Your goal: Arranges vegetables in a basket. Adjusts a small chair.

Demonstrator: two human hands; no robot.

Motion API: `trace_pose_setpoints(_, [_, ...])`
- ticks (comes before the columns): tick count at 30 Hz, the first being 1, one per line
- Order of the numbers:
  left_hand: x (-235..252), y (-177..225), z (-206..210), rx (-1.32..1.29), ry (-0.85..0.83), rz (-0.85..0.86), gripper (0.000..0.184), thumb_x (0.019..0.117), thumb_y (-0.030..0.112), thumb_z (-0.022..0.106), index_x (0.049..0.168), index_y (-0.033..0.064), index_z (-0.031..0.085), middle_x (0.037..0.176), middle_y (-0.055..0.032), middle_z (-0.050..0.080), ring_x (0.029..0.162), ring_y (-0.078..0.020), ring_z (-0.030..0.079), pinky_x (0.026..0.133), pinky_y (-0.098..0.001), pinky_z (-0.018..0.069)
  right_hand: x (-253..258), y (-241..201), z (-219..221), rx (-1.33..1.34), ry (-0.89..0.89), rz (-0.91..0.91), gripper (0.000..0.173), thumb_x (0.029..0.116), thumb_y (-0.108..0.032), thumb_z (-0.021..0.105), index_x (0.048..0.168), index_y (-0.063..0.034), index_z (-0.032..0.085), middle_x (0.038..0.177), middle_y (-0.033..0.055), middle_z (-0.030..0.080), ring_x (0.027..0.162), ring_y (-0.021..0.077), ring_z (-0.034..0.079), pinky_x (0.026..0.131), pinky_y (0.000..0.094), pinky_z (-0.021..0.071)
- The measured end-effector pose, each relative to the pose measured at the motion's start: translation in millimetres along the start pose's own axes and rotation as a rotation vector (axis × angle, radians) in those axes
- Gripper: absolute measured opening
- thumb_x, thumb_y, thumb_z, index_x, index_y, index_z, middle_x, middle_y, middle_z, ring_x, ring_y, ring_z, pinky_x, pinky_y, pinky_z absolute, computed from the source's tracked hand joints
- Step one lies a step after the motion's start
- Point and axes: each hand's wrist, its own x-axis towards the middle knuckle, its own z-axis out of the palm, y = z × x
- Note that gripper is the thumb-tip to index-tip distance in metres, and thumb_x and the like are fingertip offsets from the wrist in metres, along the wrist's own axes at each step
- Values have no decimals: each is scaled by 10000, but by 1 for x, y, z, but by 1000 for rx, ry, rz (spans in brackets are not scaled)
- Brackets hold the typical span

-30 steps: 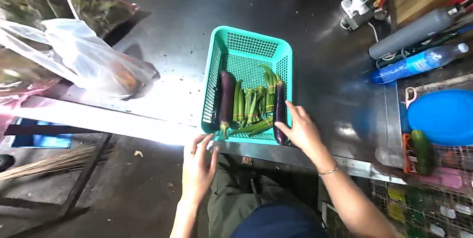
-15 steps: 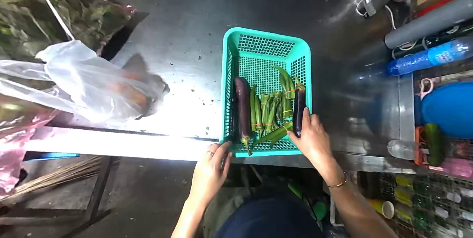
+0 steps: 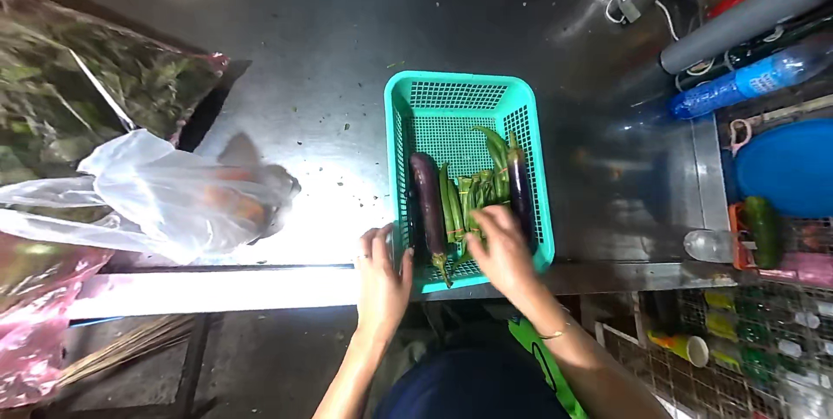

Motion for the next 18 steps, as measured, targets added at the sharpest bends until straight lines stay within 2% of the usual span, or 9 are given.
trace_pose_setpoints(2, [-1, -13, 0, -64, -54, -110, 595, 954, 337, 654, 1445, 37, 500, 1331, -194, 586, 1099, -291, 636, 875, -458, 569, 14, -32, 28, 73, -215, -40, 366, 1040, -205, 561, 1367, -67, 649, 1370, 154, 619, 1197, 269, 650, 1038, 423, 537])
trace_pose_setpoints(5, [-6, -23, -1, -80, -178, -155, 529, 986, 412, 610, 1395, 78, 580, 1240, -126, 654, 1007, -205, 682, 841, -394, 596, 32, -66, 46, -141, -388, 29, 400, 1060, -212, 511, 1405, -20, 574, 1406, 202, 566, 1144, 343, 667, 951, 485, 561])
trace_pose_setpoints(7, [-9, -10, -4, -106, -222, -136, 442, 1006, 304, 615, 1354, 31, 612, 1183, -147, 694, 1000, -232, 708, 883, -420, 598, 35, -73, 45, -268, -402, 62, 466, 1047, -223, 521, 1460, -8, 518, 1468, 221, 520, 1116, 383, 672, 896, 531, 567])
trace_pose_setpoints(9, [-11, 5, -3, -148, -240, -125, 405, 991, 208, 626, 1328, -16, 613, 1168, -174, 698, 1010, -260, 714, 917, -431, 591, 33, -71, 44, -319, -383, 68, 493, 1023, -231, 556, 1464, -13, 521, 1484, 223, 514, 1101, 402, 674, 884, 559, 560])
trace_pose_setpoints(12, [-13, 24, 10, -195, -284, -101, 397, 979, 196, 635, 1301, -36, 626, 1164, -191, 690, 1006, -282, 713, 918, -447, 588, 41, -55, 40, -330, -386, 134, 425, 993, -283, 616, 1329, -22, 628, 1370, 219, 605, 1113, 417, 671, 906, 608, 540])
trace_pose_setpoints(15, [-16, 43, 24, -239, -299, -113, 414, 979, 189, 618, 1329, -34, 610, 1210, -213, 672, 1084, -318, 688, 966, -477, 560, 60, -33, 33, -277, -446, 191, 369, 977, -289, 645, 1171, 21, 690, 1201, 269, 683, 1147, 440, 655, 953, 664, 498])
trace_pose_setpoints(16, [-16, 48, 24, -249, -307, -125, 426, 983, 176, 610, 1349, -42, 595, 1238, -228, 661, 1128, -334, 672, 999, -487, 541, 67, -28, 32, -244, -483, 193, 378, 987, -272, 641, 1177, 52, 677, 1171, 282, 683, 1108, 436, 665, 948, 654, 505])
trace_pose_setpoints(17, [-14, 50, 21, -251, -323, -135, 442, 988, 172, 602, 1372, -47, 578, 1263, -240, 648, 1157, -345, 660, 1017, -492, 527, 73, -27, 31, -208, -531, 204, 393, 1009, -266, 620, 1216, 67, 647, 1116, 262, 691, 999, 388, 688, 893, 601, 534])
trace_pose_setpoints(18, [-13, 50, 18, -257, -333, -129, 448, 994, 174, 595, 1379, -54, 568, 1266, -248, 642, 1161, -354, 655, 1019, -496, 522, 76, -27, 29, -158, -583, 219, 398, 1045, -269, 572, 1269, 59, 595, 995, 199, 695, 792, 282, 672, 753, 488, 557])
